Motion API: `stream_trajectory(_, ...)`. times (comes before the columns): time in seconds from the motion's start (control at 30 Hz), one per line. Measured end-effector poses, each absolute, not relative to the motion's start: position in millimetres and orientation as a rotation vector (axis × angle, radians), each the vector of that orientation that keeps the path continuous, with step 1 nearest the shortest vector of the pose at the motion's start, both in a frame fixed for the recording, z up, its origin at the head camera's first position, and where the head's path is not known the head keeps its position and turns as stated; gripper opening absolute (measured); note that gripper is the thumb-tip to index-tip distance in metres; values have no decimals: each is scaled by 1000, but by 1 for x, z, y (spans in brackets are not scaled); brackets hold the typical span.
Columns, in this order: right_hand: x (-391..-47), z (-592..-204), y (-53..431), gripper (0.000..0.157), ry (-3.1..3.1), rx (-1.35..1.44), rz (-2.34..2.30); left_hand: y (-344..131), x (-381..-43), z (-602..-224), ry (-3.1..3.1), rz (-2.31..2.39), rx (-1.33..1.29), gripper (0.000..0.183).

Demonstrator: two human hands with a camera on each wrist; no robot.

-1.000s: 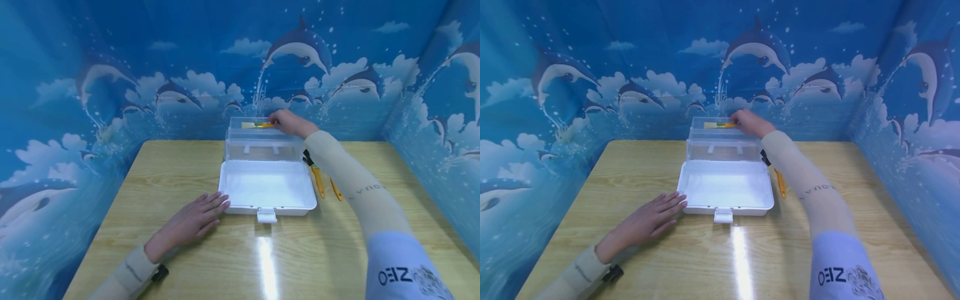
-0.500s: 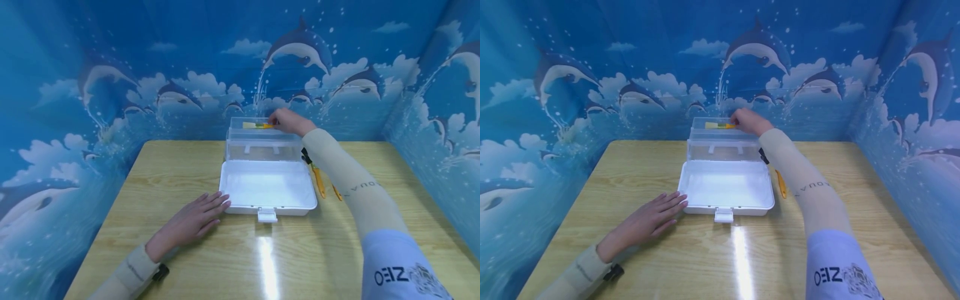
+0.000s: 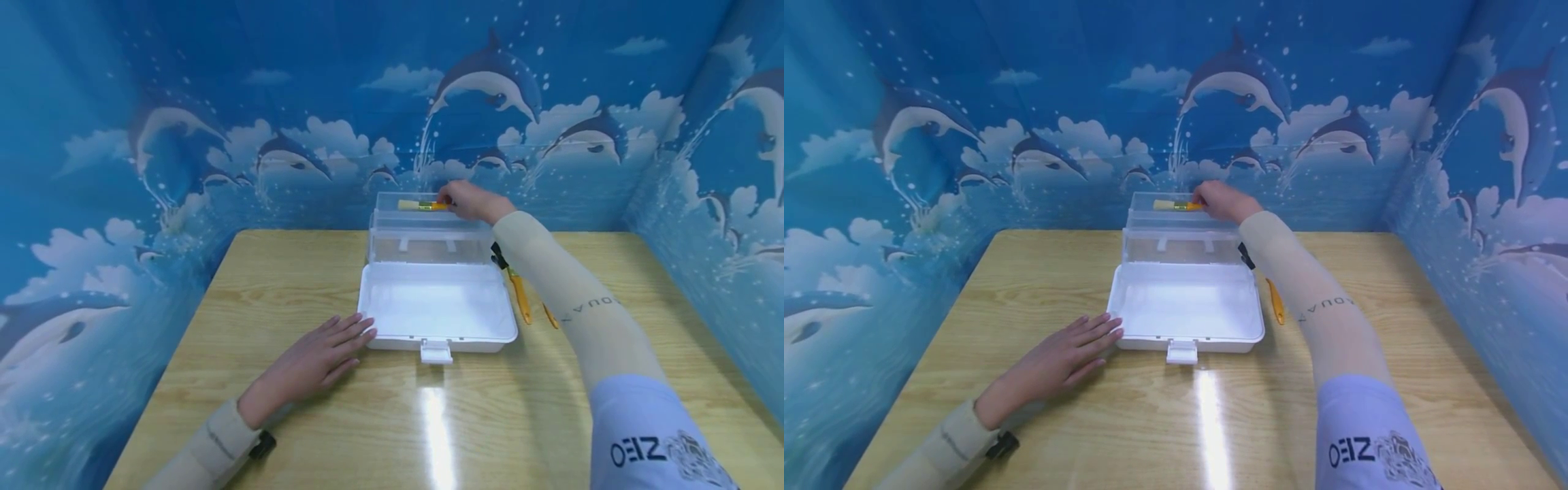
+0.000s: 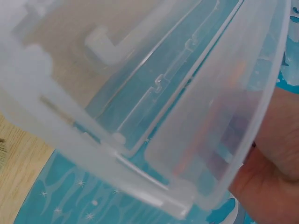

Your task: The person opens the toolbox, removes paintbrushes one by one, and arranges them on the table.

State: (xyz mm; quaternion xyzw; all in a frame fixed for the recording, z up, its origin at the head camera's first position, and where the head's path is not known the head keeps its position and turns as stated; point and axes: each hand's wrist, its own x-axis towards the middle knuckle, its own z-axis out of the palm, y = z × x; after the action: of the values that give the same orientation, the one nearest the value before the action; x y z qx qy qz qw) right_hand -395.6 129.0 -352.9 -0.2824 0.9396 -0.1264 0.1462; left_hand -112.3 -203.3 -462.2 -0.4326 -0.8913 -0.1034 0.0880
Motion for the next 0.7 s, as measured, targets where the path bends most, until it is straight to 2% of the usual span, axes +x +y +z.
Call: stream_trajectory(0.7, -390, -354, 130, 32, 2714, -853, -356, -203, -111, -462, -2693, -274, -1278, 56)
